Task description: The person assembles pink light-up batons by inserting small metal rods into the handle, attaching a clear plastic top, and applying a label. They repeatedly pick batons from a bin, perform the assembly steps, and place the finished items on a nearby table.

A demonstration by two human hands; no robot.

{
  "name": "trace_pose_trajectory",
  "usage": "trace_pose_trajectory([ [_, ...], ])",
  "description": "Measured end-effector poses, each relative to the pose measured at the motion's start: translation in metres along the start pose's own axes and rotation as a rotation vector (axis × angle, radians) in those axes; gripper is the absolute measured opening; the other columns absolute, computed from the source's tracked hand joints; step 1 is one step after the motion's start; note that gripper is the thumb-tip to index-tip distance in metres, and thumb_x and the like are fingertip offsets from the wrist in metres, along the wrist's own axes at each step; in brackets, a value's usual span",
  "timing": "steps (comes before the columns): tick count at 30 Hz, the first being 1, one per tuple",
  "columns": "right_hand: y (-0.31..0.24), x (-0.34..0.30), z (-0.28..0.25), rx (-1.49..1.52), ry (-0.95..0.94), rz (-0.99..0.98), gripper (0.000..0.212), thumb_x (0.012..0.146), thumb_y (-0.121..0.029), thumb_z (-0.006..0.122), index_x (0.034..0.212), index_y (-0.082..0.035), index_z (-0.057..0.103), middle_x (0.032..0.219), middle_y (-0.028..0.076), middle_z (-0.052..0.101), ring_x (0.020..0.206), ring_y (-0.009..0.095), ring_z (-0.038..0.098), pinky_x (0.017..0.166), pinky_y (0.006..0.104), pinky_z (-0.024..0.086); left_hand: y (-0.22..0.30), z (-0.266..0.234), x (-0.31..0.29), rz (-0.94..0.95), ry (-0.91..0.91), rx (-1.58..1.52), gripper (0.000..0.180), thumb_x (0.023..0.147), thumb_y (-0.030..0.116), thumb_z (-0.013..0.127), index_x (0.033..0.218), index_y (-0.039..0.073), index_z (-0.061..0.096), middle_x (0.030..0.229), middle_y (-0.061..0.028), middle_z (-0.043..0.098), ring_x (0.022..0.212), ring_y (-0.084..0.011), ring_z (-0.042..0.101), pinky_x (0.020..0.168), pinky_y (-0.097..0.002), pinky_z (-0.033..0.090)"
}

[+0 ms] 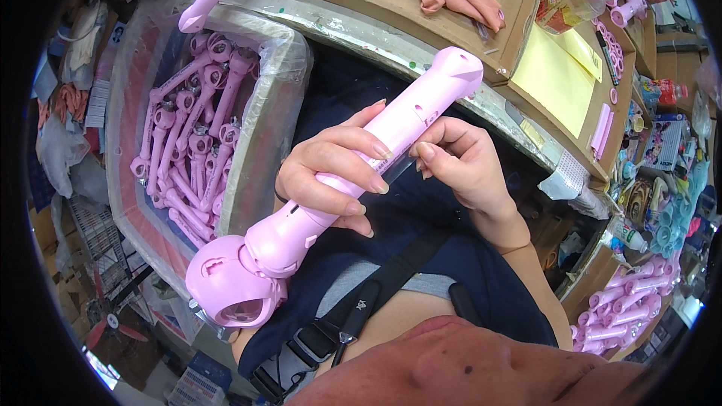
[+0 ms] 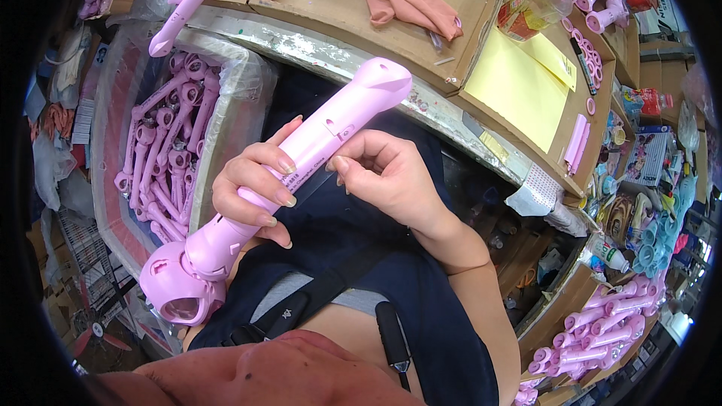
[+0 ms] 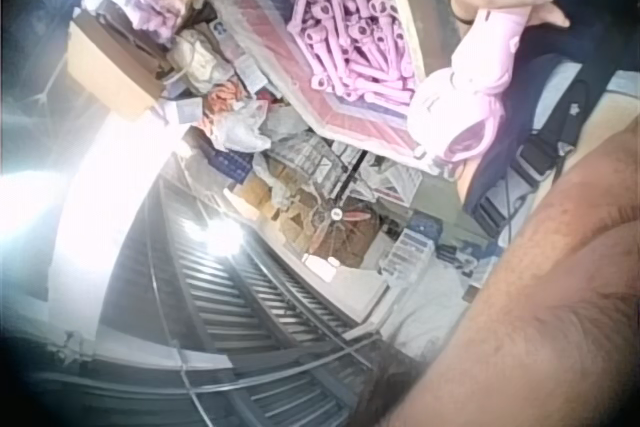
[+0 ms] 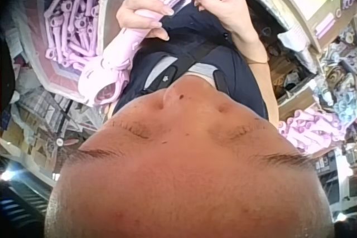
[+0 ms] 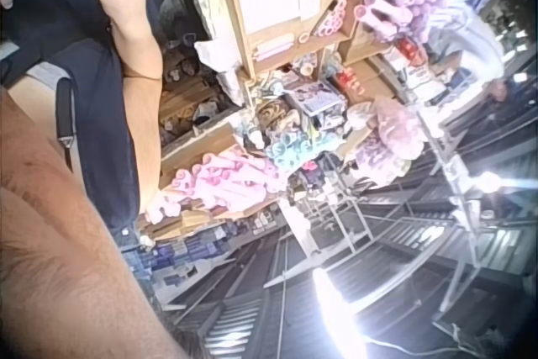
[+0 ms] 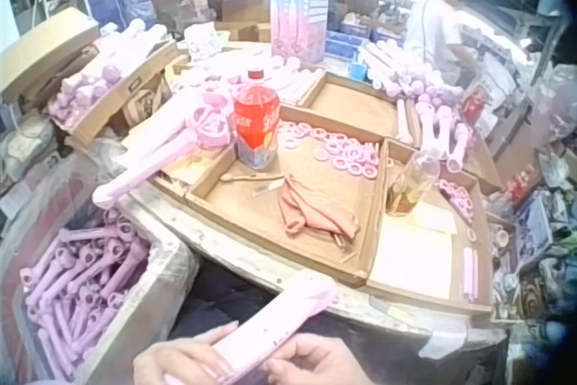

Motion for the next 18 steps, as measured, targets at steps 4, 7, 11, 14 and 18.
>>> trace_pose_trajectory([
  [4,0.0017,-0.0005,0.0008,0.013,0.019,-0.017,0.009,0.087,-0.008,0.061,0.091,0.000,0.062,0.081,-0.001,0.061,0.069,0.003,0.052,0.064,0.0185,0.043,0.0003,-0.0008,-0.0007,-0.009,0.009,0.001,0.027,0.069,0.013,0.081,0.086,0.010,0.061,0.096,-0.0130,0.065,0.103,-0.0349,0.058,0.106,-0.0611,0.023],
  [7,0.0021,-0.0002,0.0012,0.024,0.010,-0.026,0.008,0.087,-0.008,0.061,0.090,0.000,0.062,0.081,-0.001,0.061,0.070,0.003,0.052,0.065,0.0186,0.043,0.0008,-0.0005,-0.0009,-0.012,0.000,0.006,0.026,0.069,0.013,0.081,0.085,0.010,0.061,0.096,-0.0129,0.065,0.102,-0.0348,0.058,0.106,-0.0612,0.023],
  [11,0.0000,0.0008,0.0002,0.009,0.003,-0.060,0.008,0.087,-0.008,0.060,0.091,0.000,0.061,0.082,0.001,0.061,0.070,0.004,0.052,0.065,0.0192,0.043,0.0031,-0.0013,-0.0012,0.011,0.012,-0.006,0.026,0.070,0.014,0.081,0.085,0.010,0.060,0.096,-0.0129,0.065,0.102,-0.0347,0.058,0.106,-0.0612,0.023],
  [14,0.0017,0.0006,0.0011,0.038,-0.021,-0.029,0.011,0.088,-0.010,0.060,0.092,0.000,0.062,0.082,0.002,0.061,0.070,0.005,0.054,0.065,0.0197,0.045,0.0030,-0.0015,-0.0013,0.008,0.014,-0.016,0.025,0.070,0.015,0.081,0.084,0.010,0.060,0.095,-0.0126,0.065,0.103,-0.0346,0.058,0.106,-0.0611,0.023],
  [18,0.0033,-0.0014,0.0000,0.023,-0.023,0.040,0.016,0.089,-0.012,0.061,0.096,0.001,0.063,0.083,0.005,0.064,0.072,0.008,0.058,0.066,0.0210,0.047,0.0030,-0.0013,-0.0012,0.006,0.004,-0.009,0.025,0.070,0.015,0.081,0.084,0.010,0.060,0.096,-0.0123,0.065,0.104,-0.0346,0.058,0.106,-0.0611,0.023],
])
Point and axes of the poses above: each hand's wrist, its own x-axis towards the middle knuckle, its own z-axis out of the palm, y = z × x, the point moved 9 cm from there along x, towards the middle knuckle
